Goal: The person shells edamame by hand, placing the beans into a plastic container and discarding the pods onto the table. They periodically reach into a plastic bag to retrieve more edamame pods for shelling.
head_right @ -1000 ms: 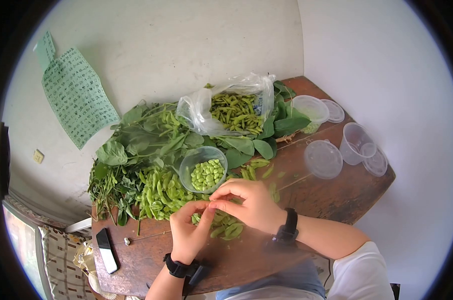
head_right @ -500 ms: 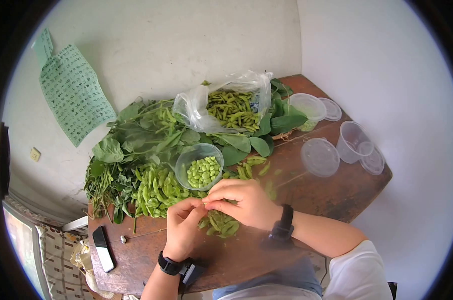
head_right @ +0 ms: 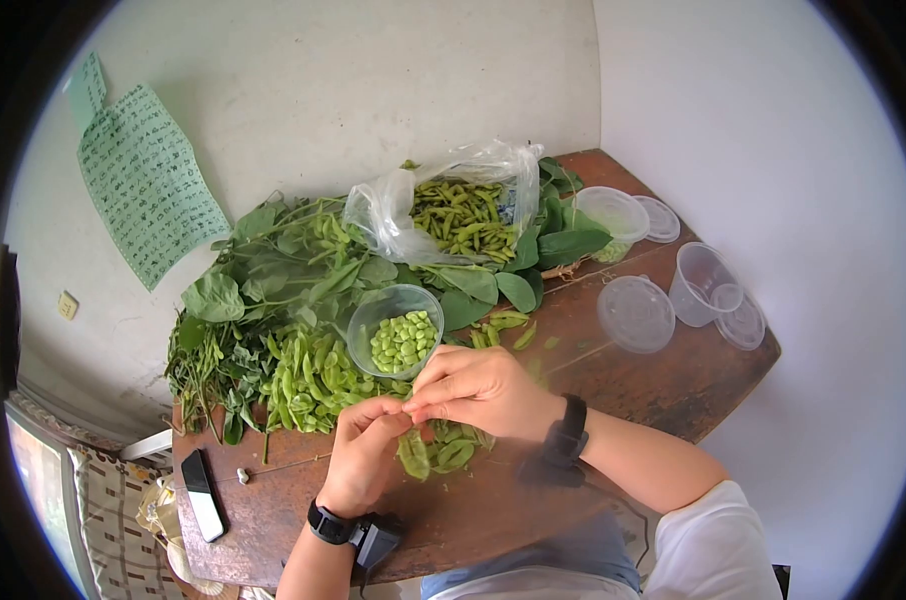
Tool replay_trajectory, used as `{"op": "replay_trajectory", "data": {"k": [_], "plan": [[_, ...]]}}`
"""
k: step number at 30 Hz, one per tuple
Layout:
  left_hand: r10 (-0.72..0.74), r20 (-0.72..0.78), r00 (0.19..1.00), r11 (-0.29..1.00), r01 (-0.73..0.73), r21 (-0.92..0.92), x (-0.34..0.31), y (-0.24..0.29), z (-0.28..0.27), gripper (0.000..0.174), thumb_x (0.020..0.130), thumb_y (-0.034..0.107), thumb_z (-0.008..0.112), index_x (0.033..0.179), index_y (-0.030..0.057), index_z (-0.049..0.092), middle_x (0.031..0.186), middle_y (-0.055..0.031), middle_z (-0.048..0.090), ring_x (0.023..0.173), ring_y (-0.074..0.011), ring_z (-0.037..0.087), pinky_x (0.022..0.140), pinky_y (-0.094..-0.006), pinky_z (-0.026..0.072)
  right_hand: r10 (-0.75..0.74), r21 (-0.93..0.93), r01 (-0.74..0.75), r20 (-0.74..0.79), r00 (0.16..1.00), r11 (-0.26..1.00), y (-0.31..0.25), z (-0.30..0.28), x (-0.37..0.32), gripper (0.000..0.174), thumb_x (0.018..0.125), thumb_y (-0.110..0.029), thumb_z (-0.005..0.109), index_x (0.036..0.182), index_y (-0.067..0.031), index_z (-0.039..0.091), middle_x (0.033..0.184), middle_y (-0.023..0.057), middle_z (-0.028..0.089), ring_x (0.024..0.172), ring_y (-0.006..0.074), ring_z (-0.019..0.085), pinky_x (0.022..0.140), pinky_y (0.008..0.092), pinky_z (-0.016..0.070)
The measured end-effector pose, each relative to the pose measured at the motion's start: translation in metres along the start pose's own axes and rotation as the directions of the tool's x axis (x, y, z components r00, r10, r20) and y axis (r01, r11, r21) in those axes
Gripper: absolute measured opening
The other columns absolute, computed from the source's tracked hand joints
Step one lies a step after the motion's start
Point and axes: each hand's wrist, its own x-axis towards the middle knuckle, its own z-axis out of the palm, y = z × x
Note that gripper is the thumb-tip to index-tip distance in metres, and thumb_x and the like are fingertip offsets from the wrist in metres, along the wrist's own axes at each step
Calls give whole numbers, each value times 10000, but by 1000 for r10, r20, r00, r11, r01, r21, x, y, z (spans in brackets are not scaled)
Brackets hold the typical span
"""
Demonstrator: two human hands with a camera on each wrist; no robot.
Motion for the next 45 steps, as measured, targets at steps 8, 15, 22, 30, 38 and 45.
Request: {"op": "replay_trajectory", "data": {"k": [8, 15, 22, 30, 38, 45], "plan": [[180, -62, 982, 880, -132, 457, -1, 5, 0, 138, 903, 28, 572, 931, -55, 680, 864, -97, 708, 776, -118, 637, 698, -247, 490, 309, 200, -285, -101, 946, 937, -12, 13, 0, 158, 842, -38, 719, 999, -34, 731, 945, 81, 701, 867, 180, 672, 775, 285, 528], [381, -48, 923, 748, -278, 602, 3, 1, 2, 139, 862, 60, 610, 895, -50, 688, 793, -127, 713, 719, -173, 684, 688, -294, 528, 217, -89, -230, -132, 967, 969, -7, 8, -2, 169, 826, 22, 712, 993, 5, 727, 916, 118, 719, 832, 196, 694, 743, 283, 550], [399, -39, 916, 700, -277, 659, 0, 2, 3, 145, 876, 28, 595, 921, -70, 692, 822, -114, 724, 765, -137, 687, 720, -251, 530, 183, -79, -193, -123, 975, 978, -6, 14, -4, 227, 822, 28, 711, 1046, -5, 724, 908, 124, 722, 824, 206, 695, 728, 294, 554], [441, -58, 896, 730, -321, 603, 1, -5, 1, 125, 824, 33, 631, 891, -31, 716, 802, -135, 721, 718, -187, 693, 688, -289, 535, 131, -63, -136, -77, 988, 989, -5, 13, -3, 244, 807, 37, 718, 1045, -15, 730, 902, 122, 715, 795, 220, 677, 694, 314, 543], [71, -153, 986, 978, -39, 204, -3, 6, 5, 164, 885, 81, 611, 920, -39, 718, 770, -56, 709, 694, -74, 613, 666, -224, 498, -86, -249, 61, -90, 992, 967, -8, 7, 2, 234, 755, 34, 757, 976, -41, 750, 901, 76, 698, 815, 210, 625, 730, 320, 511], [249, -208, 946, 839, -103, 534, 0, 6, 8, 169, 904, 65, 603, 955, -62, 701, 830, -85, 728, 731, -103, 656, 681, -226, 506, -70, -466, -62, -260, 963, 883, -3, 12, 27, 330, 795, -20, 716, 1121, -58, 684, 1013, 58, 670, 941, 254, 568, 831, 358, 485]]}}
